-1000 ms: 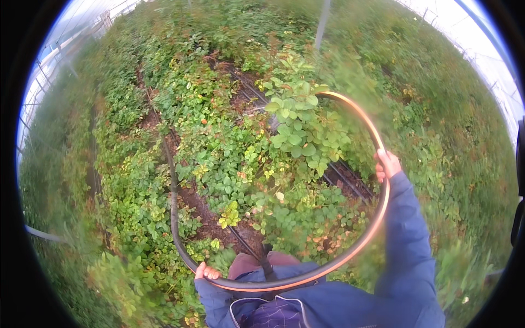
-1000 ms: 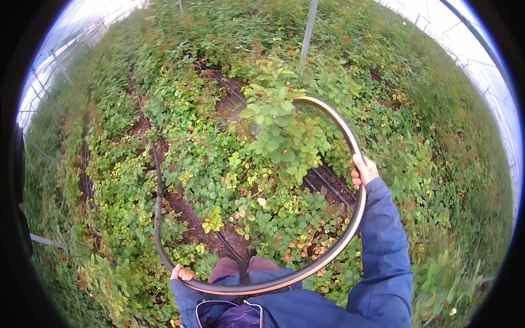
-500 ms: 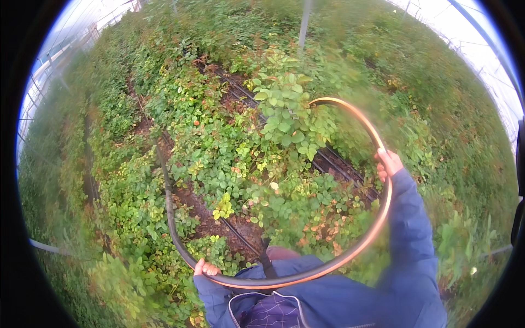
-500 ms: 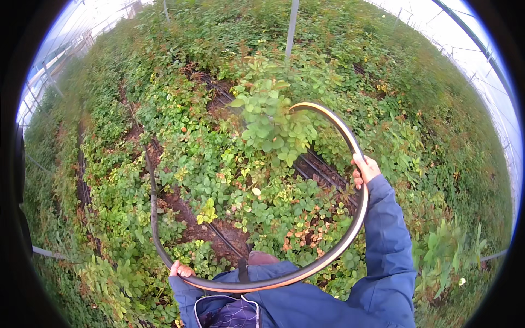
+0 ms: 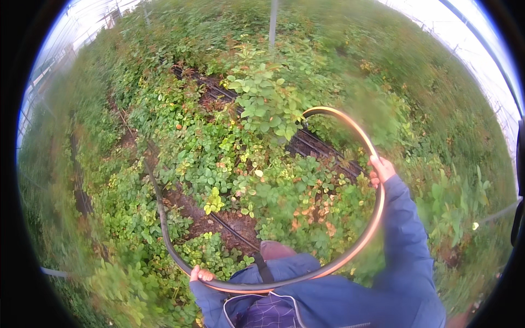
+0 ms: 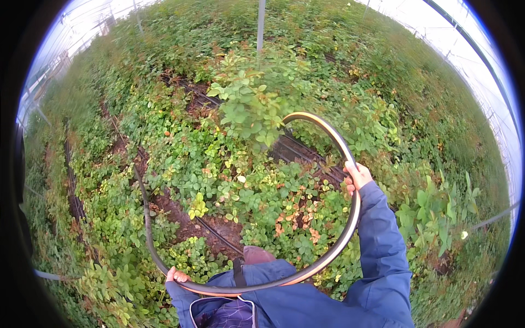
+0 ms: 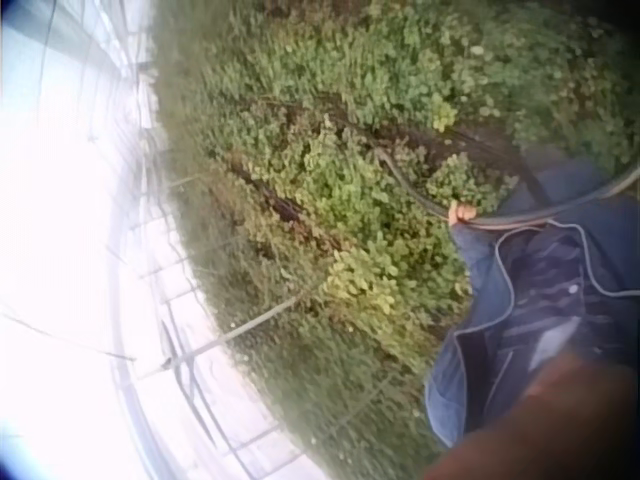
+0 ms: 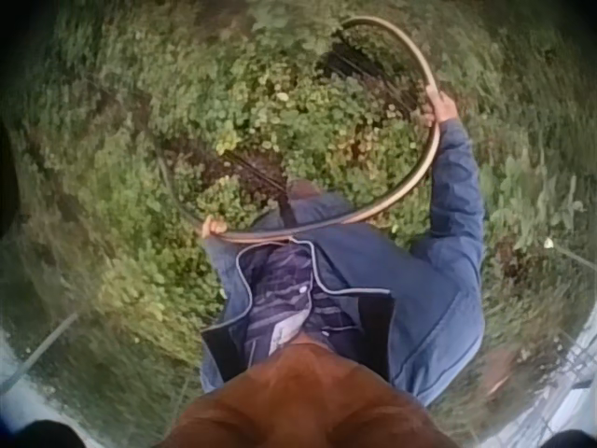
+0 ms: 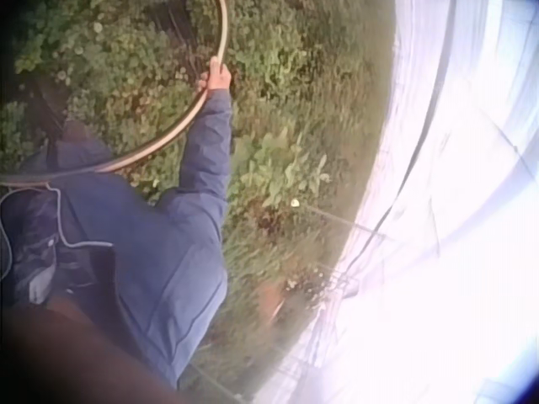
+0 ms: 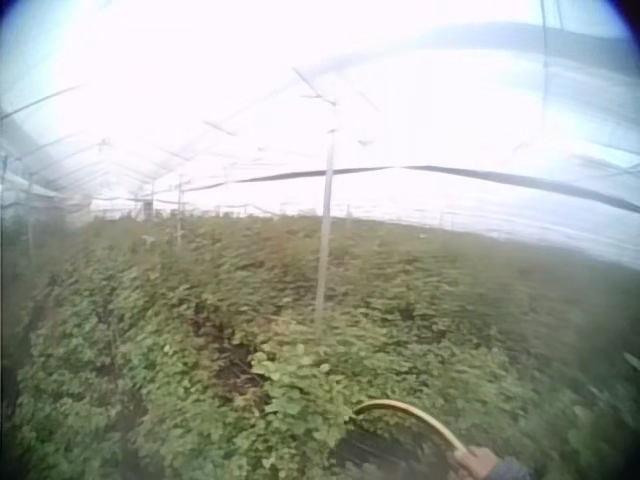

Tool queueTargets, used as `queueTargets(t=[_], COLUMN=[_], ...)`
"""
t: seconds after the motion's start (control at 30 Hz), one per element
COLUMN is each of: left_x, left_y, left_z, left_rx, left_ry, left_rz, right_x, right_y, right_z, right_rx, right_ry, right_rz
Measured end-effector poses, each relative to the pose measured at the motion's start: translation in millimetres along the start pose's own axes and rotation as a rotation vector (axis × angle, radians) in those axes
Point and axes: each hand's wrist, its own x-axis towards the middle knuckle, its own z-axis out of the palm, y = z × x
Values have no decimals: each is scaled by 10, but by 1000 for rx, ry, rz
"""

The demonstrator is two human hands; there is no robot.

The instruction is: The person holds a hose with a spray nozzle and waters rows of low-growing green plants inside a greenhouse. They move the hose back and forth along the rows, directing water onto the foliage and soil.

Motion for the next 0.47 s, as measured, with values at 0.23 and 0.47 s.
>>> queueTargets(t=[0.23, 0.47], left_x=[-115, -84], left_y=[1, -29], left_z=[-165, -228], left_rx=[12, 18], left_ry=[3, 9], left_rz=[-53, -90], right_x=[-356, -686], right_y=[194, 420], right_z=[-184, -453], right_rx=[-17, -77], right_ry=[48, 148], right_rz=[28, 74])
